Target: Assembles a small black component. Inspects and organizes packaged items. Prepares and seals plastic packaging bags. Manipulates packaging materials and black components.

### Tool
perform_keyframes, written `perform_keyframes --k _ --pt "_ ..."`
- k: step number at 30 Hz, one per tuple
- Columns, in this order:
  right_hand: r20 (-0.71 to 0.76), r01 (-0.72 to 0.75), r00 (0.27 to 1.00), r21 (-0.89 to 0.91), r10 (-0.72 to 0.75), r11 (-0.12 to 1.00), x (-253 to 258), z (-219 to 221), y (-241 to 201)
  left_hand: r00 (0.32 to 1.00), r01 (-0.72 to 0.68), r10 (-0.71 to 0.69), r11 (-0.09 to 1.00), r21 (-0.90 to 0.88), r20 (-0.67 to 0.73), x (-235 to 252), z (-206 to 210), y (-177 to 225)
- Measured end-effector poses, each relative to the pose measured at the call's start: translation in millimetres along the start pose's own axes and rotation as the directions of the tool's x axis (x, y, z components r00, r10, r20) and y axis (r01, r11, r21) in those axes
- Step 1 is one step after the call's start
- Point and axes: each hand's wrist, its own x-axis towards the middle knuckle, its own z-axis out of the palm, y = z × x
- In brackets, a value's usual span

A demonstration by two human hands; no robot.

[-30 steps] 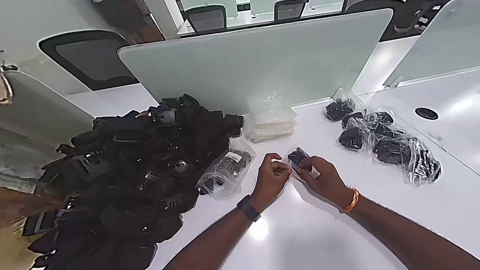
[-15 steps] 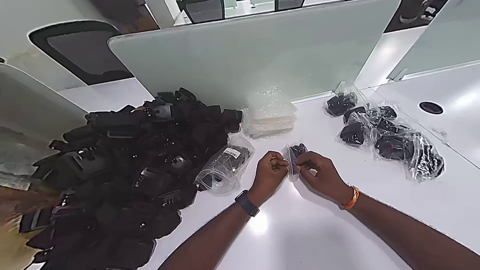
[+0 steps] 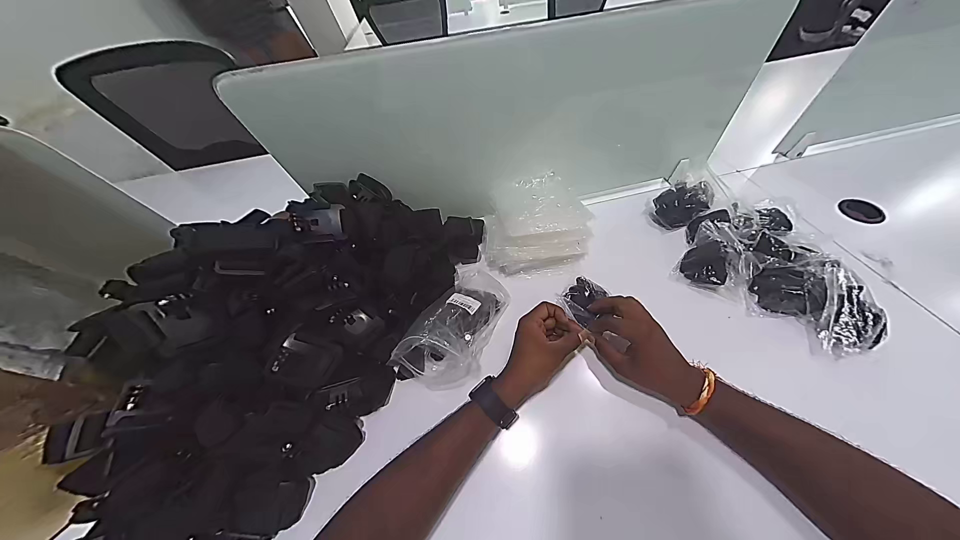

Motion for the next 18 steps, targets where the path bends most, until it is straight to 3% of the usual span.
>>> perform_keyframes --k 7,18 --pt "-0.055 -0.021 0.998 0.103 0.026 0.994 -0.7 0.5 0.9 0.996 -0.003 -0.017 0.972 0.233 0.085 -2.2 -0.3 -3.3" --pt "-0.010 -0.013 1.000 0.089 0.014 0.996 -1.4 0.7 -3.4 0.996 -0.019 -0.003 0.969 0.246 0.088 -2.8 0.8 -4.2"
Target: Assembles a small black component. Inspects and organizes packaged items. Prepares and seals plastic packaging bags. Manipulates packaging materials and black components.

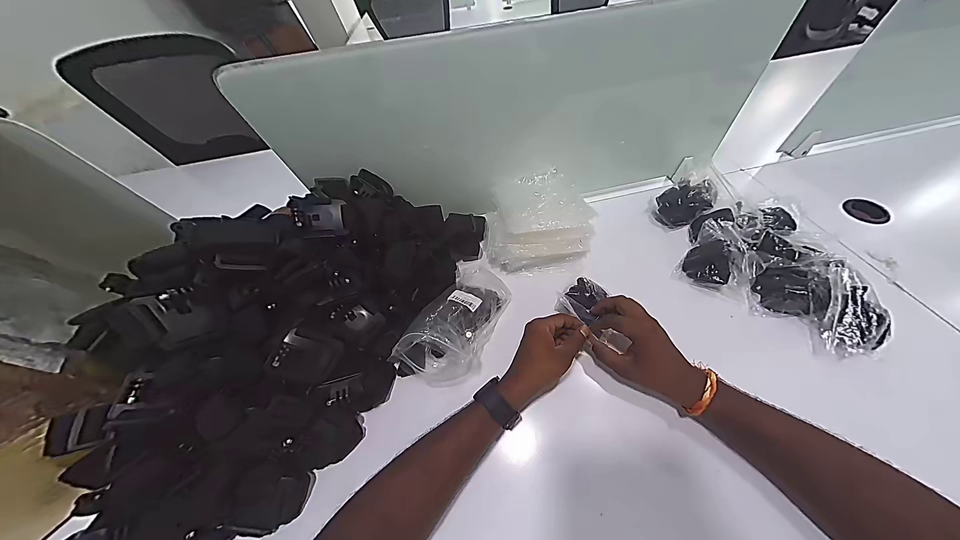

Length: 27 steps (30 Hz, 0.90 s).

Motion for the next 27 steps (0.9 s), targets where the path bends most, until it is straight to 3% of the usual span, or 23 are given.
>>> perform_keyframes --k 27 --pt "0.020 0.068 0.998 -0.043 -0.067 0.997 1.1 -2.1 -0.7 0.997 -0.060 0.059 0.998 0.010 0.043 0.3 -1.7 -5.3"
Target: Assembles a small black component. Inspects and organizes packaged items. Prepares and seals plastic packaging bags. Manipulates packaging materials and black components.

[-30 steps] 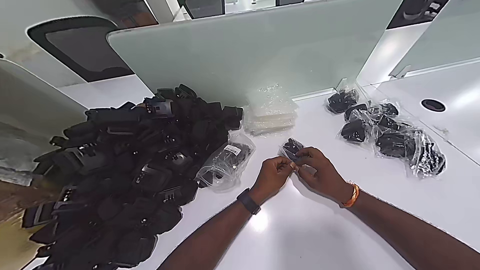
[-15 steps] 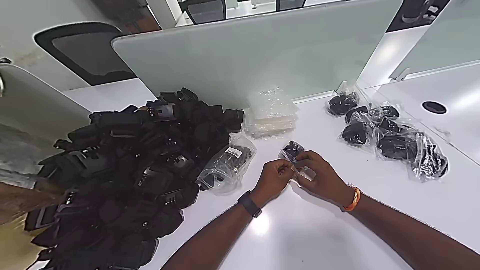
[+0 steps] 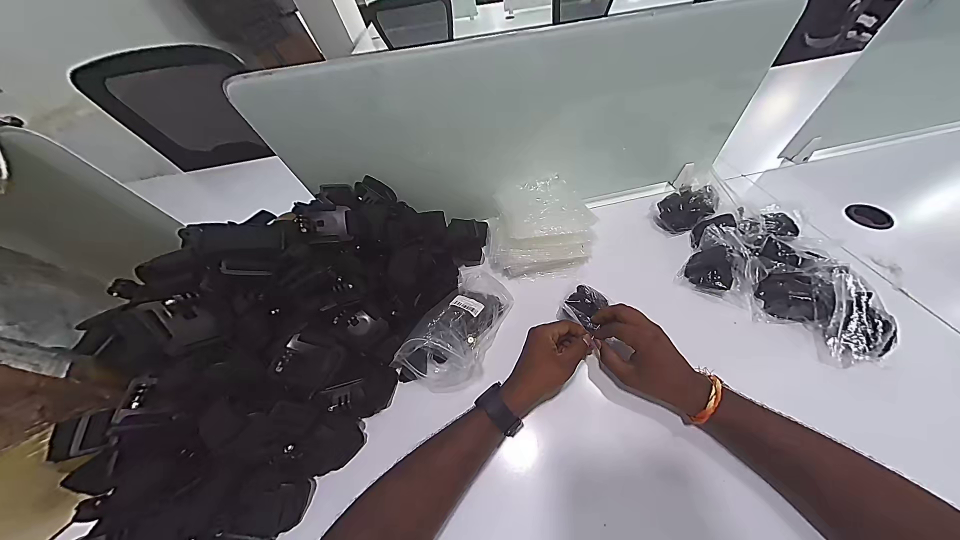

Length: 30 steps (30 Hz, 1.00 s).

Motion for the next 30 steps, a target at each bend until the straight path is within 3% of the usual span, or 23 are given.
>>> perform_keyframes --k 30 --pt "-0.036 -0.048 0.998 -0.190 0.042 0.981 3.7 -0.5 -5.5 0.998 0.022 -0.014 0.991 0.135 -0.060 -0.8 2.6 4.9"
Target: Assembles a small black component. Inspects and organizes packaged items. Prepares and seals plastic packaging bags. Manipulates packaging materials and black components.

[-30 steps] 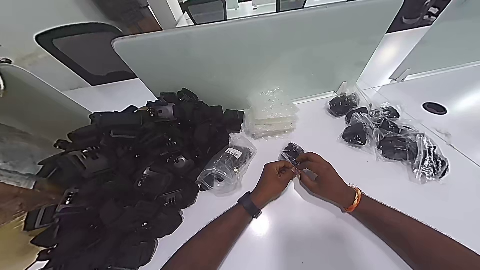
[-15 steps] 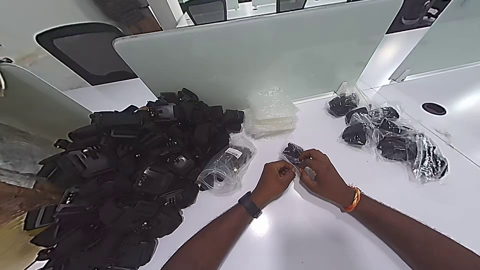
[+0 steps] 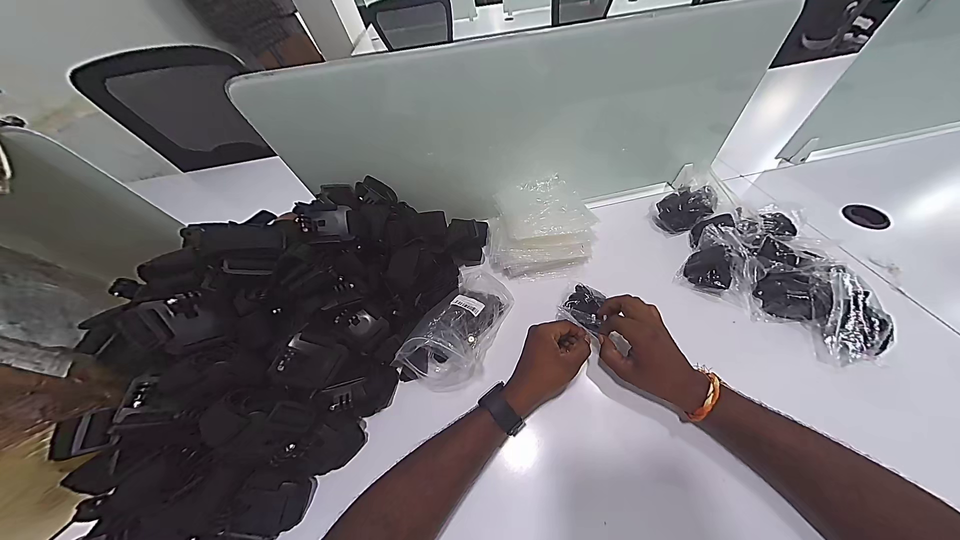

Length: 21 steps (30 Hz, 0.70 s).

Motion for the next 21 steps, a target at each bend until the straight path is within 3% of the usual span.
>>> perform_keyframes --k 6,12,21 --pt "-0.001 -0.007 1.000 -0.031 0.007 0.999 0.9 -0.1 -3.1 1.000 0.002 -0.002 1.000 0.019 -0.016 -1.0 0.7 1.4" --pt "-0.129 -0.074 0.989 -0.064 0.065 0.995 5.2 -14.8 21.8 0.998 0.028 -0.022 0.994 0.103 -0.063 -0.4 -2.6 0.0" --pt "-0.075 -0.016 0.997 0.046 0.020 0.999 2.2 -12.0 20.2 0.997 0.040 -0.033 0.994 0.101 -0.063 -0.7 -0.7 -1.4"
